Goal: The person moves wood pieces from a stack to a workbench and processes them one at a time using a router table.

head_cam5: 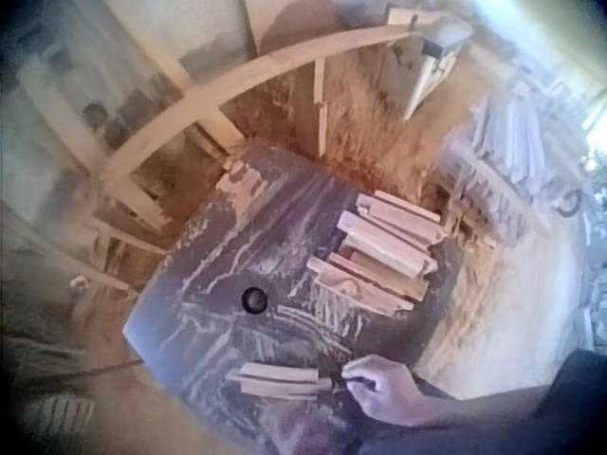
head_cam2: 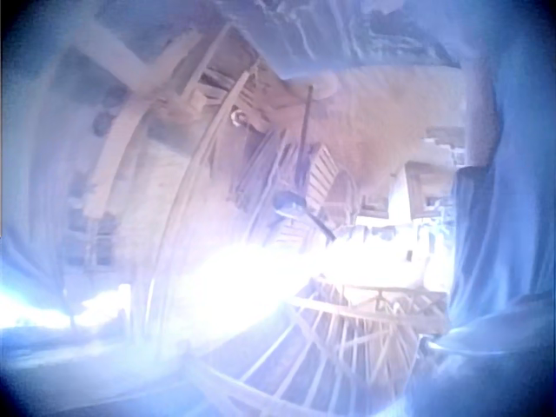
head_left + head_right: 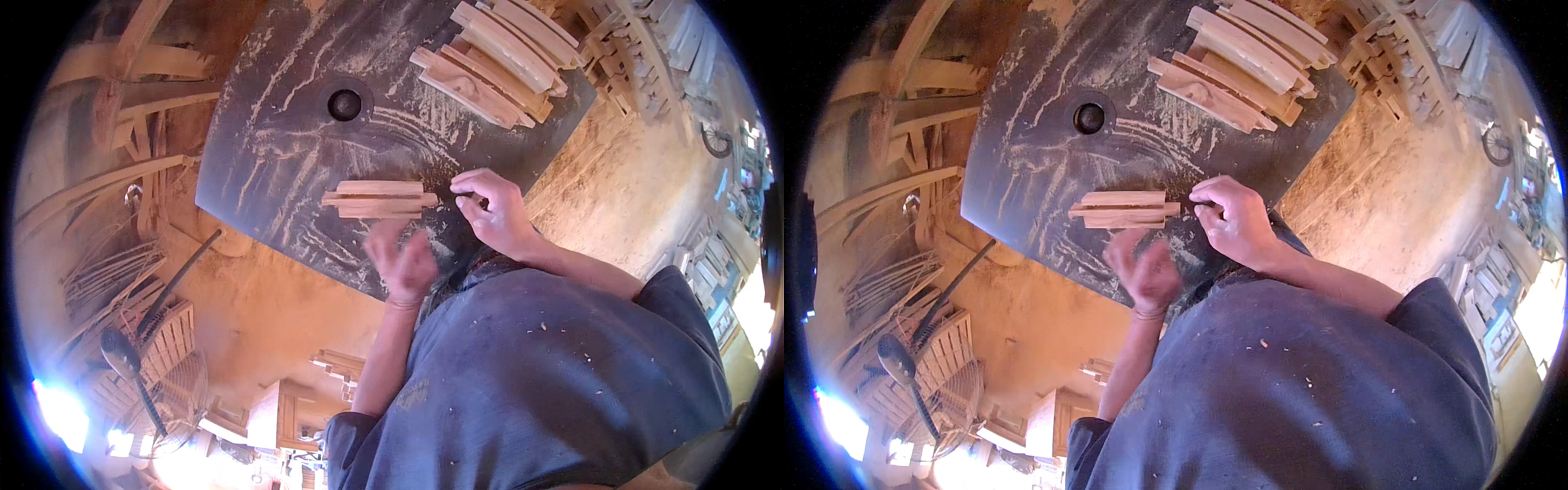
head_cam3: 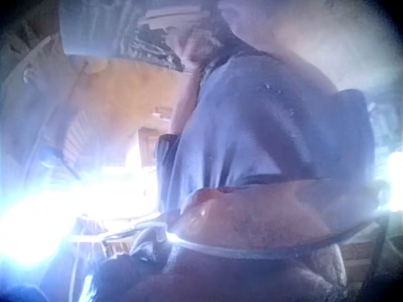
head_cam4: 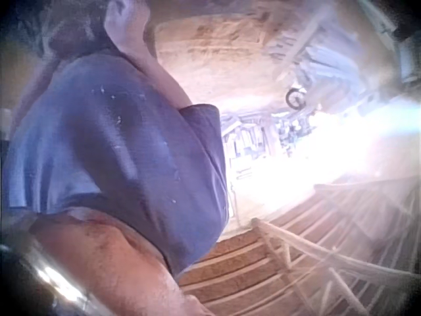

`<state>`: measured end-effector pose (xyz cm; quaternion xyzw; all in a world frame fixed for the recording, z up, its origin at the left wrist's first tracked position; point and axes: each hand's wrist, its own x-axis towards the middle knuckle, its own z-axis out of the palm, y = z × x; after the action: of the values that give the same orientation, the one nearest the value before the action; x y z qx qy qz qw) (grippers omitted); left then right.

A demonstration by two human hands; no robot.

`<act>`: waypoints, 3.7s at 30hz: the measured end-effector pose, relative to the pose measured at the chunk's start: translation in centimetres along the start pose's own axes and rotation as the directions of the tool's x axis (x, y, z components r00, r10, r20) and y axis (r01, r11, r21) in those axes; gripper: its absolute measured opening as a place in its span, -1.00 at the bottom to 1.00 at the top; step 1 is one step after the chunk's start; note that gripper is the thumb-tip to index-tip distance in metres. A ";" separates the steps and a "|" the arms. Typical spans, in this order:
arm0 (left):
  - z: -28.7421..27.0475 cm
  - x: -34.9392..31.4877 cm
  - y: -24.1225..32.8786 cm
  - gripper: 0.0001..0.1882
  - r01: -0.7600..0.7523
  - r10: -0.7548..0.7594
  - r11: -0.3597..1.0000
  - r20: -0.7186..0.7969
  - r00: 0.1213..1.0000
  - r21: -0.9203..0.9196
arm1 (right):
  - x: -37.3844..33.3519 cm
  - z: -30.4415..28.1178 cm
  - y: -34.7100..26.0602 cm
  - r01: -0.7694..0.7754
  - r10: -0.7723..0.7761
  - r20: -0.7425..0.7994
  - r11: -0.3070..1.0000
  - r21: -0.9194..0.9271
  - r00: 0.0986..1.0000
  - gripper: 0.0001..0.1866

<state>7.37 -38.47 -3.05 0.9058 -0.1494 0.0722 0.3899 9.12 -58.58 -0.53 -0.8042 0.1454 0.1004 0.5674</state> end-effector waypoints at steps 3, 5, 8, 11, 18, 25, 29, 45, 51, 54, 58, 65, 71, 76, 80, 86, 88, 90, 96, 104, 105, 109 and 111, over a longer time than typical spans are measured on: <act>-0.9 0.1 -1.3 -0.87 0.443 -0.457 0.890 -0.195 0.868 -0.110 | 0.2 0.7 -0.2 0.367 -0.373 0.021 0.900 -0.236 0.928 -0.68; -1.3 1.6 -2.6 -0.92 0.639 -0.722 0.680 -0.179 0.668 -0.359 | 0.6 2.2 -0.5 0.534 -0.512 0.159 0.785 -0.313 0.845 -0.53; -1.0 1.8 -4.6 -0.91 0.618 -0.678 0.710 -0.093 0.729 -0.337 | 2.0 5.2 -0.2 0.676 -0.624 0.261 0.663 -0.323 0.737 -0.49; 0.1 2.5 -5.1 -0.90 0.607 -0.684 0.688 -0.075 0.726 -0.397 | 3.6 6.5 0.7 0.723 -0.656 0.307 0.591 -0.358 0.689 -0.57; 1.4 8.0 -2.7 -0.88 0.632 -0.669 0.697 0.008 0.743 -0.339 | 5.3 4.9 0.6 0.628 -0.639 0.164 0.615 -0.477 0.751 -0.56; 2.6 9.9 -4.1 -0.83 0.527 -0.554 0.819 -0.074 0.829 -0.228 | 7.6 6.0 0.6 0.620 -0.689 0.031 0.630 -0.468 0.724 -0.52; 2.4 11.3 -4.2 -0.84 0.593 -0.623 0.764 -0.048 0.781 -0.255 | 8.6 6.4 -0.2 0.597 -0.673 -0.009 0.661 -0.454 0.739 -0.59; 2.1 13.2 -6.1 -0.86 0.550 -0.571 0.798 -0.016 0.821 -0.247 | 9.9 7.2 -1.0 0.556 -0.640 -0.045 0.698 -0.452 0.767 -0.58; 1.9 13.9 -5.7 -0.86 0.572 -0.588 0.791 -0.010 0.809 -0.218 | 9.9 7.7 -0.9 0.532 -0.615 -0.061 0.724 -0.438 0.786 -0.56; 1.8 14.0 -5.5 -0.87 0.606 -0.625 0.761 -0.011 0.781 -0.230 | 10.0 7.8 -0.9 0.545 -0.631 -0.066 0.714 -0.439 0.773 -0.58; 1.8 13.7 -6.5 -0.87 0.570 -0.589 0.785 -0.010 0.808 -0.241 | 10.3 8.1 -0.9 0.557 -0.638 -0.072 0.716 -0.421 0.767 -0.61; 1.1 14.6 -7.3 -0.87 0.583 -0.615 0.761 -0.032 0.788 -0.285 | 11.8 9.0 -1.1 0.612 -0.688 -0.026 0.661 -0.434 0.725 -0.64; 0.1 15.2 -8.5 -0.86 0.598 -0.626 0.768 -0.069 0.777 -0.230 | 13.6 10.1 -1.7 0.683 -0.753 -0.034 0.615 -0.395 0.657 -0.64; -0.7 15.0 -10.4 -0.88 0.581 -0.614 0.779 -0.100 0.783 -0.235 | 14.8 11.3 -2.2 0.712 -0.773 0.029 0.568 -0.412 0.634 -0.64; -2.1 15.7 -11.1 -0.96 0.634 -0.654 0.753 -0.086 0.752 -0.179 | 15.7 12.8 -3.1 0.730 -0.802 0.011 0.537 -0.422 0.597 -0.65; -3.3 16.3 -11.8 -0.96 0.657 -0.687 0.721 -0.102 0.720 -0.221 | 16.3 15.1 -3.4 0.737 -0.798 0.014 0.550 -0.393 0.603 -0.61; -4.0 16.3 -12.6 -0.97 0.665 -0.687 0.724 -0.097 0.720 -0.184 | 16.7 15.7 -4.1 0.739 -0.793 0.027 0.555 -0.381 0.609 -0.61; -4.4 15.7 -14.4 -0.89 0.669 -0.722 0.678 -0.108 0.683 -0.305 | 17.2 16.4 -4.7 0.747 -0.784 0.063 0.559 -0.359 0.617 -0.61; -6.0 15.4 -13.8 -0.69 0.544 -0.922 0.293 -0.081 0.379 -0.787 | 14.7 17.4 -6.8 0.827 -0.823 0.188 0.466 -0.313 0.535 -0.40; -7.6 9.7 -10.3 -0.62 0.267 -0.862 0.233 -0.072 0.501 -0.935 | 5.8 11.6 -8.2 0.789 -0.713 0.341 0.525 -0.319 0.612 -0.36; -8.4 9.2 -9.7 -0.61 0.214 -0.838 0.193 -0.048 0.544 -0.958 | 5.0 9.8 -9.2 0.703 -0.665 0.228 0.665 -0.251 0.711 -0.37; -10.7 8.4 -6.9 -0.62 0.067 -0.675 0.124 -0.034 0.737 -0.990 | 3.5 5.6 -10.8 -0.318 0.142 0.374 0.826 0.466 0.916 -0.40; -11.3 8.4 -4.9 -0.57 0.011 -0.608 0.096 -0.049 0.793 -0.995 | 2.4 3.9 -11.7 -0.507 0.133 0.600 0.692 0.514 0.789 -0.40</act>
<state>16.76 -28.85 3.47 0.4041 0.1405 0.0824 0.9001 15.40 -51.48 7.72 -0.4565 0.1565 0.3572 0.7997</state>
